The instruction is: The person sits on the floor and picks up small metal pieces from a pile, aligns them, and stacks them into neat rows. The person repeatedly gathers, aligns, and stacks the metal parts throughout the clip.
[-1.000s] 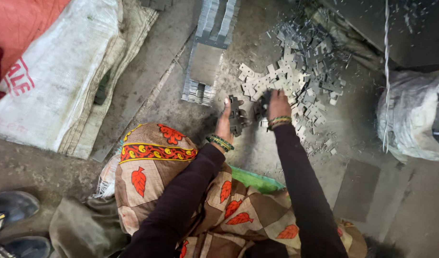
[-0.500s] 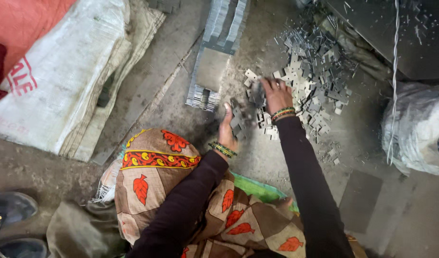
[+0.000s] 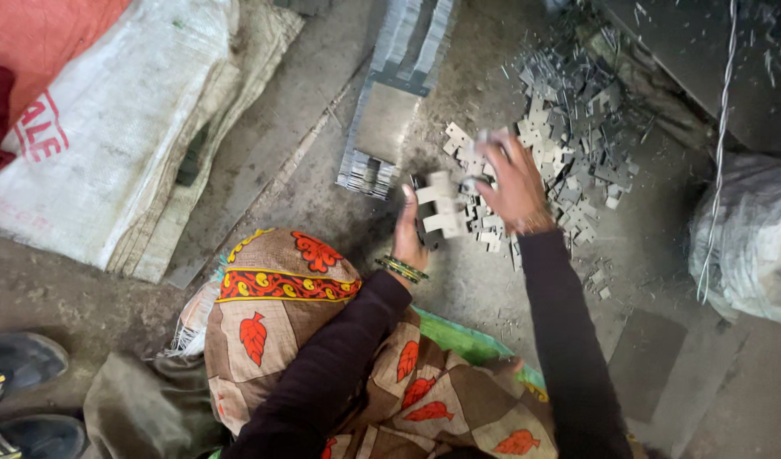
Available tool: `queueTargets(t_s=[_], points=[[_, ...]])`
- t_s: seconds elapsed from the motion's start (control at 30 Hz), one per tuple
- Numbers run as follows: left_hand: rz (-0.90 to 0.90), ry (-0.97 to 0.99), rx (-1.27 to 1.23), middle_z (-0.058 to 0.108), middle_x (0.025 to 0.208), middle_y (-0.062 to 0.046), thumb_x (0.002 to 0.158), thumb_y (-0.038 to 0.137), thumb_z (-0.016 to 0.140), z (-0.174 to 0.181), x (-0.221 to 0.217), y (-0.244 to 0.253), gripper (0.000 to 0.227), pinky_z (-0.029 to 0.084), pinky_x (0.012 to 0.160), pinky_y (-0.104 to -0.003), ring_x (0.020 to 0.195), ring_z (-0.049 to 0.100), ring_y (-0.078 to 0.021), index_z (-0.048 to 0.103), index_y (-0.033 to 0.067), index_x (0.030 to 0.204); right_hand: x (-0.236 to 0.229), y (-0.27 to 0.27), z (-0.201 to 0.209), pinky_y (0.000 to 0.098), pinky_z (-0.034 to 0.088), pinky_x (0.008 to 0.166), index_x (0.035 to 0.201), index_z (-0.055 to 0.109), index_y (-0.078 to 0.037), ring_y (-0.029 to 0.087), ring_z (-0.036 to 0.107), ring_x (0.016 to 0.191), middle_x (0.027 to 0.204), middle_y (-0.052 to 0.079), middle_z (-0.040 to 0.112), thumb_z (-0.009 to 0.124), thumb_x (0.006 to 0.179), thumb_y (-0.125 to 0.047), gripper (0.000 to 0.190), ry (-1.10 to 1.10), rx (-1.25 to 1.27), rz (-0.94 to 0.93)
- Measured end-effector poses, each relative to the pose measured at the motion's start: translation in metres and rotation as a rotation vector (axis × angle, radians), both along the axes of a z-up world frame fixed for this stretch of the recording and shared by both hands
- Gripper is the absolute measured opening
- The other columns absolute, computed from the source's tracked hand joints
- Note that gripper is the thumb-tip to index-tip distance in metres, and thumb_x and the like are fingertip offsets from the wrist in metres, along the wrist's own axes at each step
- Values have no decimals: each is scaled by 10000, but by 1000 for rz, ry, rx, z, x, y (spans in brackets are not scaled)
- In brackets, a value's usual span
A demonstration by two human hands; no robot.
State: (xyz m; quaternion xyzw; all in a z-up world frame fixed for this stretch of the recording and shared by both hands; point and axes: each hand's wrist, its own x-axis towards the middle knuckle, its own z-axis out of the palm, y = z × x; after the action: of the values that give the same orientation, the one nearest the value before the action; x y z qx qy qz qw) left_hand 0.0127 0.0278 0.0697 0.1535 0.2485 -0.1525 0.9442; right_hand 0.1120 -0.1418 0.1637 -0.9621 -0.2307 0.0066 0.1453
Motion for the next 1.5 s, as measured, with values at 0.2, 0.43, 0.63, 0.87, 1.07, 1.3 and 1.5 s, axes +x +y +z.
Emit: queueTargets(t_s=[0.2,0.43,0.63,0.87,1.07,1.3,1.5], points=[[-50,-13,-60,719,941,-11,1018,553,546,-15,1,-7,499,565,678,-304,762,676,-137,666,100,1190,47,-12,-70,495,474,982,1227,619,-42,447,534,1206,1322,228,523,980,552,-287,804,62,-233,-303],[2,-77,58,707,950,-23,1043,538,562,-21,6,-10,463,561,627,-296,730,672,-131,664,102,1162,-4,-19,-19,428,568,971,1057,650,-77,322,700,1109,1124,101,715,805,837,-157,280,49,112,-218],[80,60,-33,750,1084,-2,979,397,622,2,7,-2,397,594,751,-269,894,730,-111,679,84,1216,-8,-15,-38,480,512,1002,1229,618,-71,358,642,1133,1212,174,684,834,836,-205,467,-161,-49,-18],[-14,-60,239,755,997,-70,945,109,683,-27,2,-10,203,603,785,-280,882,736,-157,693,-9,1110,57,-3,-152,554,474,879,1298,607,-70,417,621,1125,1236,189,676,836,707,-183,643,-194,-224,-375],[-20,-103,289,690,897,-64,888,52,663,-38,4,-12,188,540,648,-333,728,663,-167,658,12,1071,53,-12,-95,370,576,907,1158,675,-70,256,740,1002,1082,102,751,761,909,-234,311,298,359,-623],[-59,-137,63,697,999,-30,1020,454,574,-4,5,-5,424,587,777,-339,884,695,-166,637,72,1191,12,-50,-40,390,585,948,1261,655,-81,226,725,1014,1170,123,724,663,964,-181,313,510,524,-474],[-218,-116,-30,672,922,-43,992,558,536,0,4,-7,536,589,728,-367,804,688,-203,620,110,1274,18,-105,-92,517,523,881,1336,540,23,480,627,1051,1185,304,620,900,656,-204,802,145,-301,-664]])
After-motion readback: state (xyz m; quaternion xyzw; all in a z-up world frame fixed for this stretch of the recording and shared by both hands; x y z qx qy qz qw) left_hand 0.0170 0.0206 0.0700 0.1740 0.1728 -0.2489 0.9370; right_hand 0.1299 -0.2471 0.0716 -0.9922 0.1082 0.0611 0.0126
